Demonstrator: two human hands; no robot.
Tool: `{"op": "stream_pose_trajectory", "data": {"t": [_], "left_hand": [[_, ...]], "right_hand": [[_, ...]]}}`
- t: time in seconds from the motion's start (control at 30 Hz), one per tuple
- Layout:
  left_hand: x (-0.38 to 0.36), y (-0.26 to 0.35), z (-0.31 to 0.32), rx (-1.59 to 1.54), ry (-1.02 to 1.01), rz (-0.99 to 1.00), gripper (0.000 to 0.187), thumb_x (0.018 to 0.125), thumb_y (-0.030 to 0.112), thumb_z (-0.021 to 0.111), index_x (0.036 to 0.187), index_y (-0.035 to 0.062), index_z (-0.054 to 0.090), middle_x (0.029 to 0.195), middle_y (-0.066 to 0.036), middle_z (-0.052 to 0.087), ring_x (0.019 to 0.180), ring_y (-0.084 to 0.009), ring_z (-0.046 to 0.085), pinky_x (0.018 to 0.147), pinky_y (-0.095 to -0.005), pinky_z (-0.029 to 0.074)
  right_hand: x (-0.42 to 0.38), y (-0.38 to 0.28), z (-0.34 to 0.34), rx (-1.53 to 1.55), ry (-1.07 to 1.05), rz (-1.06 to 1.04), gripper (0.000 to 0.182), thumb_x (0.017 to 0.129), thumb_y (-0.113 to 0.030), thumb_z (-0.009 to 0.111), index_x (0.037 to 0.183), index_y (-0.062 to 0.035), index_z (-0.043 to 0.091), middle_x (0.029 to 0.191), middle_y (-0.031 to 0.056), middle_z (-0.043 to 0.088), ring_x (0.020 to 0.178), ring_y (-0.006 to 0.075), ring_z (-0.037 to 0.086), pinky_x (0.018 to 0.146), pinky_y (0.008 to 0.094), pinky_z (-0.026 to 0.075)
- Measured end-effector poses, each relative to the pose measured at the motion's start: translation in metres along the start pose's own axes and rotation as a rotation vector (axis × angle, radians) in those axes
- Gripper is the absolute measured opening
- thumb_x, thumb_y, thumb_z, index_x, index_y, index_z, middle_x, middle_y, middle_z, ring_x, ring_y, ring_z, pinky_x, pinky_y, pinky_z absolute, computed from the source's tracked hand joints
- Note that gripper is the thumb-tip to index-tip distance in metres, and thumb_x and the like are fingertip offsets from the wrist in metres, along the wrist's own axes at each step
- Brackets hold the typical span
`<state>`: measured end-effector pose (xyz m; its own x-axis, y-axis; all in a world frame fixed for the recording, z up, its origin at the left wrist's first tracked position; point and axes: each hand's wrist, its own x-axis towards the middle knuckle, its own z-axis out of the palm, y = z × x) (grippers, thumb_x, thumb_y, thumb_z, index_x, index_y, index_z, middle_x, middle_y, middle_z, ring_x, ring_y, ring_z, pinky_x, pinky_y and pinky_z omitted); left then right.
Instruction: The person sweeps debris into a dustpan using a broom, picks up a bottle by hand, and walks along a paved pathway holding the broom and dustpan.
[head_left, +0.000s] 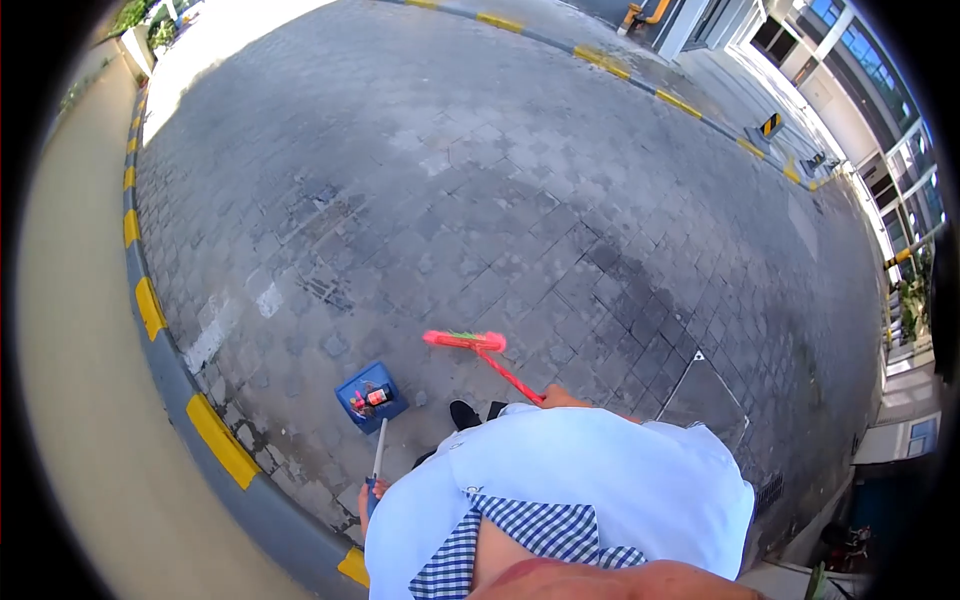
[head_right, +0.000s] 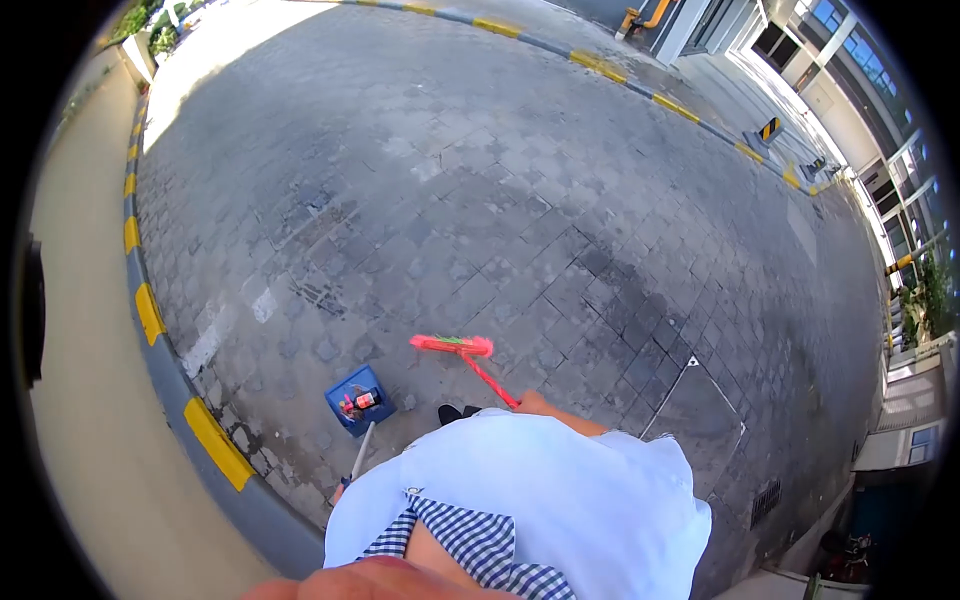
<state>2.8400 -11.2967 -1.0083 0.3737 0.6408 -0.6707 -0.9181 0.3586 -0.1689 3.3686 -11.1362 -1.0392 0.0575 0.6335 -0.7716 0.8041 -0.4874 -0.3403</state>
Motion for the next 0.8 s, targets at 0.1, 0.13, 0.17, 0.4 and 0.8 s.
{"op": "stream_pose_trajectory", "data": {"t": [0.1, 0.13, 0.17, 0.4, 0.8], "left_hand": [[0.044, 0.047, 0.077, -0.337, -0.115, -0.322, 0.027, 0.078, 0.015, 0.065, 0.097, 0.0029, 0.049, 0.082, -0.001, 0.049, 0.069, -0.0096, 0.049, 0.064, -0.0232, 0.044], [0.063, 0.065, 0.099, -0.288, -0.026, -0.234, 0.026, 0.079, 0.013, 0.064, 0.098, 0.0027, 0.049, 0.082, -0.002, 0.049, 0.069, -0.0101, 0.049, 0.065, -0.0236, 0.044], [0.086, 0.085, 0.124, -0.219, 0.062, -0.16, 0.025, 0.08, 0.012, 0.063, 0.098, 0.0024, 0.049, 0.083, -0.002, 0.049, 0.07, -0.0105, 0.049, 0.066, -0.0241, 0.045], [0.264, 0.211, 0.304, -0.115, 0.168, -0.405, 0.025, 0.08, 0.012, 0.063, 0.098, 0.0024, 0.048, 0.083, -0.002, 0.049, 0.07, -0.0106, 0.049, 0.066, -0.0242, 0.045], [0.553, 0.367, 0.637, 0.03, 0.242, -0.598, 0.025, 0.08, 0.011, 0.062, 0.098, 0.0022, 0.048, 0.083, -0.002, 0.049, 0.07, -0.0108, 0.05, 0.066, -0.0244, 0.045]], "right_hand": [[0.039, -0.049, -0.042, -0.059, 0.056, -0.073, 0.031, 0.068, -0.021, 0.066, 0.095, -0.007, 0.071, 0.075, 0.0154, 0.067, 0.07, 0.027, 0.065, 0.065, 0.0399, 0.049], [0.041, -0.077, -0.063, -0.039, 0.082, -0.056, 0.028, 0.068, -0.019, 0.065, 0.092, -0.0064, 0.071, 0.072, 0.0147, 0.067, 0.067, 0.0261, 0.065, 0.063, 0.0391, 0.049], [0.057, -0.094, -0.077, -0.001, 0.039, -0.007, 0.026, 0.068, -0.019, 0.065, 0.09, -0.006, 0.071, 0.07, 0.0142, 0.067, 0.065, 0.0253, 0.065, 0.062, 0.0381, 0.049], [0.169, -0.182, -0.147, 0.254, 0.131, 0.124, 0.02, 0.067, -0.02, 0.065, 0.079, -0.0049, 0.07, 0.068, 0.014, 0.066, 0.063, 0.0262, 0.065, 0.062, 0.039, 0.051], [0.332, -0.343, -0.328, 0.194, 0.312, 0.295, 0.03, 0.069, -0.031, 0.065, 0.087, -0.0076, 0.071, 0.086, 0.0209, 0.066, 0.081, 0.035, 0.064, 0.072, 0.043, 0.051]]}}
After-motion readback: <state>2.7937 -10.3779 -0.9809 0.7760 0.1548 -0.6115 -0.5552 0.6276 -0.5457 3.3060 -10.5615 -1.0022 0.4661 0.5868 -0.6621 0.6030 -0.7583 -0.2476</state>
